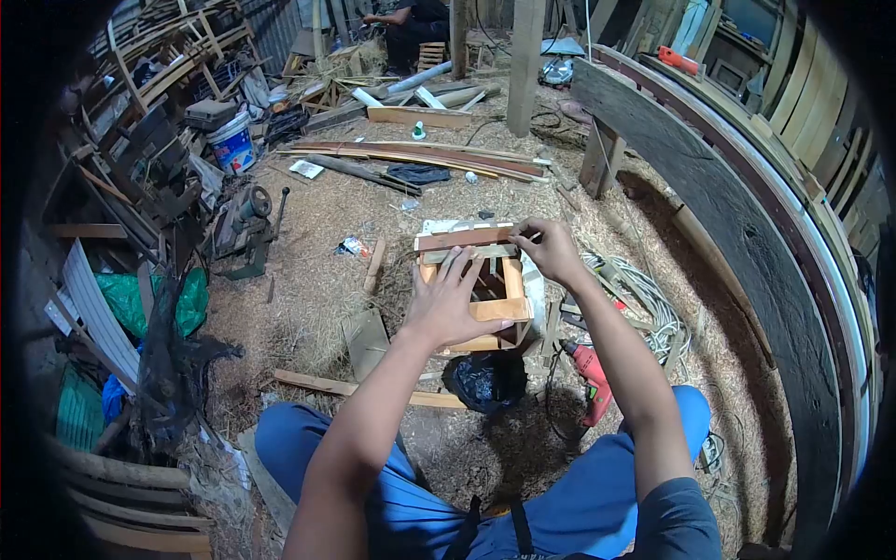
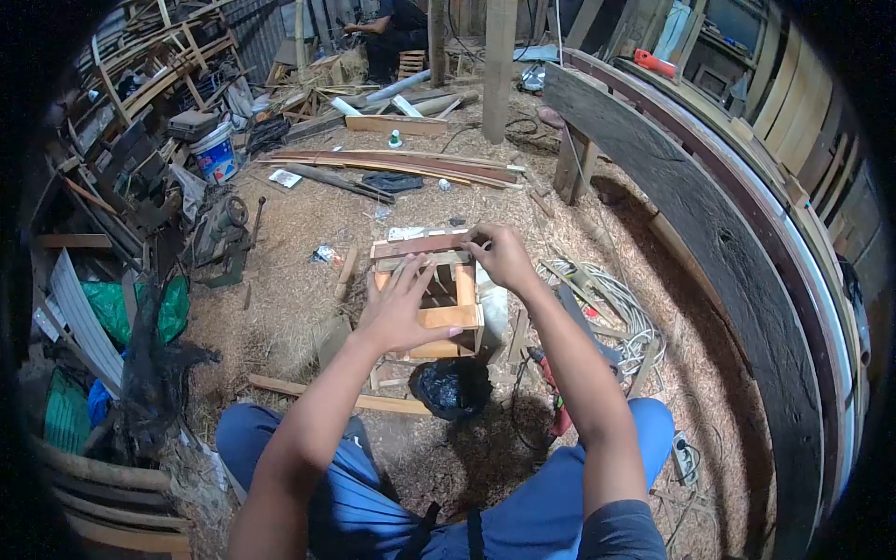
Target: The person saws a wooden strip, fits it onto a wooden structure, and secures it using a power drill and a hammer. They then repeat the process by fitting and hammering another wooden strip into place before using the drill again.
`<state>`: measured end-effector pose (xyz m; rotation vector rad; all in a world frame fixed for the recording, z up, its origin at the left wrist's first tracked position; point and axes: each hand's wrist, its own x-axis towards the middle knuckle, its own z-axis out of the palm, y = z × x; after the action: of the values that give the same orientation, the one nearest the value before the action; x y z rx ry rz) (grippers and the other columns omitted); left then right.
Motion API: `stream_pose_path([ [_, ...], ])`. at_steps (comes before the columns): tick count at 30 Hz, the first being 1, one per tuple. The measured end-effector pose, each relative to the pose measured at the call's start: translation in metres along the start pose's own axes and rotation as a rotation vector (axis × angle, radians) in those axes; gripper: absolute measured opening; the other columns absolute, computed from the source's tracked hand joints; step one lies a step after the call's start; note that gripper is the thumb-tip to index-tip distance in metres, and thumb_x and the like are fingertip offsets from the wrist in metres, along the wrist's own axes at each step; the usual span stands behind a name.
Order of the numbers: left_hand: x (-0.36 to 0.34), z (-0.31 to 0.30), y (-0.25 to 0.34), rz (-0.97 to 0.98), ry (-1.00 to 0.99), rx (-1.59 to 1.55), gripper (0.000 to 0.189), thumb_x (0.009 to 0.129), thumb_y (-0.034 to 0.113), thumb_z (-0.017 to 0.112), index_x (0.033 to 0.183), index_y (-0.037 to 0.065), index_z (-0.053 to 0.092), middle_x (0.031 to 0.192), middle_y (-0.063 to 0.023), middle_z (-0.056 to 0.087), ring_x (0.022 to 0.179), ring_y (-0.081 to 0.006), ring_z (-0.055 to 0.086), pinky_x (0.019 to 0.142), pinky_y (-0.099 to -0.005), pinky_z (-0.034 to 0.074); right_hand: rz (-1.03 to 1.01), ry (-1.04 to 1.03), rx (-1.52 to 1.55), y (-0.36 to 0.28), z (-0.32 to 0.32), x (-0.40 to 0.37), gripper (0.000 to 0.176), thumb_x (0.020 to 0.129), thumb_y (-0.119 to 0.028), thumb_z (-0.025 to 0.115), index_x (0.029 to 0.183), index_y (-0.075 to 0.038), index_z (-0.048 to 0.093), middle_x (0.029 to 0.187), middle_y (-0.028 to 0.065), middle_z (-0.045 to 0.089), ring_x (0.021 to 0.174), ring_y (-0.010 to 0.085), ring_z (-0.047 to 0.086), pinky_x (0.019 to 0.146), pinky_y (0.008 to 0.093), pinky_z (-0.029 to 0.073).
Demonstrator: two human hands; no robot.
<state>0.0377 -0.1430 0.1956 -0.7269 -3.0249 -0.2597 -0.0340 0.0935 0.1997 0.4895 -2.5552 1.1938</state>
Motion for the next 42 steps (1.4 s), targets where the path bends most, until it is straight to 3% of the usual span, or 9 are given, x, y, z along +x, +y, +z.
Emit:
stream_pose_path([
  [8, 0.001, -0.002, 0.002, -0.004, -0.011, 0.029, 0.128, 0.068, 0.091, 0.060, 0.165, 0.017, 0.020, 0.170, -0.0102, 0.021, 0.157, -0.0280, 0.019, 0.120, -0.0730, 0.012, -0.059, 0.009, 0.007, 0.006, 0.006, -0.002, 0.015, 0.089, -0.010, 0.073, 0.100, 0.001, 0.075, 0.092, 0.0198, 0.075, 0.084, 0.0314, 0.075, 0.077, 0.0395, 0.058],
  [33, 0.002, 0.002, 0.002, -0.002, 0.029, -0.011, 0.126, 0.068, 0.089, 0.065, 0.163, 0.016, 0.025, 0.168, -0.0128, 0.023, 0.156, -0.0306, 0.021, 0.119, -0.0740, 0.011, -0.049, 0.028, 0.041, 0.010, 0.008, -0.005, 0.014, 0.090, -0.010, 0.073, 0.099, 0.000, 0.074, 0.090, 0.0167, 0.075, 0.081, 0.0286, 0.074, 0.075, 0.0388, 0.057],
  [39, 0.002, 0.000, 0.002, 0.006, 0.028, -0.023, 0.126, 0.068, 0.089, 0.065, 0.163, 0.015, 0.026, 0.167, -0.0140, 0.025, 0.156, -0.0314, 0.021, 0.119, -0.0742, 0.011, -0.081, 0.010, -0.012, 0.017, 0.010, -0.005, 0.013, 0.088, -0.007, 0.073, 0.099, 0.000, 0.072, 0.093, 0.0189, 0.073, 0.086, 0.0346, 0.073, 0.075, 0.0410, 0.057],
  [42, 0.001, 0.002, 0.002, 0.011, 0.050, -0.016, 0.125, 0.068, 0.088, 0.065, 0.163, 0.015, 0.027, 0.167, -0.0144, 0.026, 0.156, -0.0315, 0.022, 0.119, -0.0742, 0.012, -0.223, -0.009, -0.103, 0.019, 0.009, -0.005, 0.015, 0.085, -0.005, 0.074, 0.099, 0.000, 0.070, 0.095, 0.0196, 0.071, 0.090, 0.0383, 0.070, 0.078, 0.0434, 0.056],
])
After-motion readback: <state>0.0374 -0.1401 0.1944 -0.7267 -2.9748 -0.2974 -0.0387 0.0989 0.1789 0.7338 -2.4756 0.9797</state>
